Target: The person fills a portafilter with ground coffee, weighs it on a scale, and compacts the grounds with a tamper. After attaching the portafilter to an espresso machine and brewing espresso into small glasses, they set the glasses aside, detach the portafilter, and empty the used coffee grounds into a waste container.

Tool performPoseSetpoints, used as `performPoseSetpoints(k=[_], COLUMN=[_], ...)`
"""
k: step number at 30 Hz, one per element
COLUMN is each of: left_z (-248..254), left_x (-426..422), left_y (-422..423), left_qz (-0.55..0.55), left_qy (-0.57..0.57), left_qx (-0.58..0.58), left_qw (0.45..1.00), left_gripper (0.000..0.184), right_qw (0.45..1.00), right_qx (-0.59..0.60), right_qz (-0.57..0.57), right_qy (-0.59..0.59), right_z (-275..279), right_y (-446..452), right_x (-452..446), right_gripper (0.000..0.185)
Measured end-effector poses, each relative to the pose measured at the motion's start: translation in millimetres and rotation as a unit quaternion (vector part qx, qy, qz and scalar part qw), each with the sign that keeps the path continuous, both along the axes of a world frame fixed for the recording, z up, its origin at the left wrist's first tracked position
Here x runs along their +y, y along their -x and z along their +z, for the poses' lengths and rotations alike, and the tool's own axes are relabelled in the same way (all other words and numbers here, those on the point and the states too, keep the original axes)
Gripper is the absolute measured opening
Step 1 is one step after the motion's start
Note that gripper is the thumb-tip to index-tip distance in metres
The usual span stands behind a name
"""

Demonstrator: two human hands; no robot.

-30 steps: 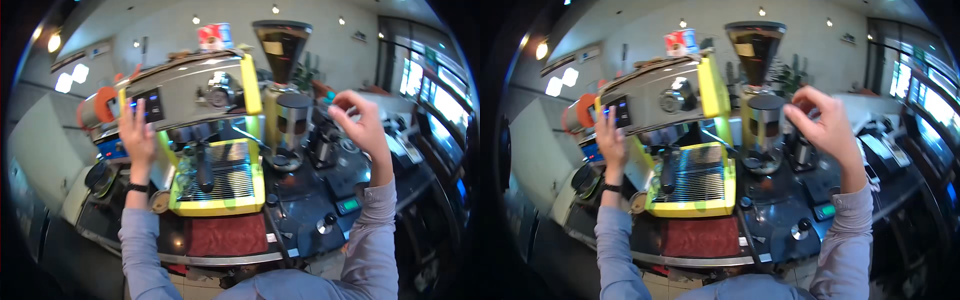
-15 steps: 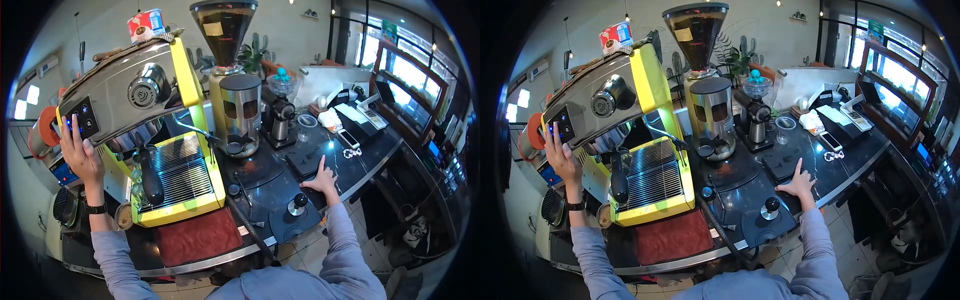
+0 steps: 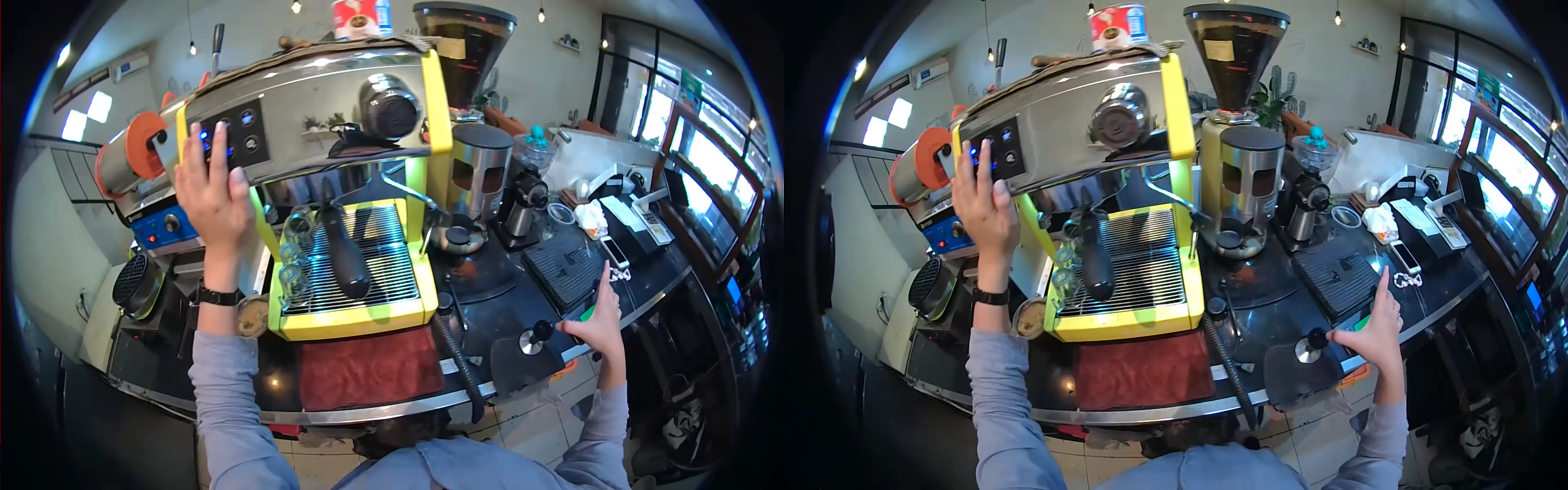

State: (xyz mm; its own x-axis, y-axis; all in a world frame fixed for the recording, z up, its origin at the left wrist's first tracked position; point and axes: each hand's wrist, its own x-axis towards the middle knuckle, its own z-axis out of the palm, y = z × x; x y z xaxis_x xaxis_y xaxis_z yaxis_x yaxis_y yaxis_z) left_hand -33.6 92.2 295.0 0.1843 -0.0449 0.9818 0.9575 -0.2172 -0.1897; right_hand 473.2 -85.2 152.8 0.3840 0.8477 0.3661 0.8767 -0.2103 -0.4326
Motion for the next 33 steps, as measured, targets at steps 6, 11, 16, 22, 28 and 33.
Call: performPoseSetpoints(k=[6, 11, 16, 22, 28, 33], left_z=[-2, -2, -37, -168, -219, -215], left_x=[-2, -6, -57, -140, -124, -112], left_y=[0, 3, 4, -30, -40, -31], left_qz=[-0.030, -0.043, -0.285, -0.361, -0.329, -0.291], left_qy=[0.021, 0.036, 0.056, 0.467, 0.472, 0.453], left_qx=[-0.019, -0.012, -0.097, -0.176, -0.237, -0.182], left_qw=[0.999, 0.998, 0.952, 0.788, 0.783, 0.822], left_gripper=[0.048, 0.051, 0.057, 0.043, 0.063, 0.067], right_qw=[0.985, 0.988, 0.996, 0.994, 0.942, 0.881], right_qx=[-0.031, 0.000, -0.035, -0.016, 0.215, 0.241], right_qz=[0.165, 0.155, 0.075, 0.054, 0.256, 0.395], right_qy=[-0.046, 0.016, 0.043, 0.096, -0.026, -0.101], right_z=[17, 1, -7, -11, -29, -46], right_y=[122, 230, 298, 326, 289, 264], right_x=[-8, 38, 76, 82, 78, 82], right_gripper=[0.140, 0.139, 0.135, 0.128, 0.094, 0.093])
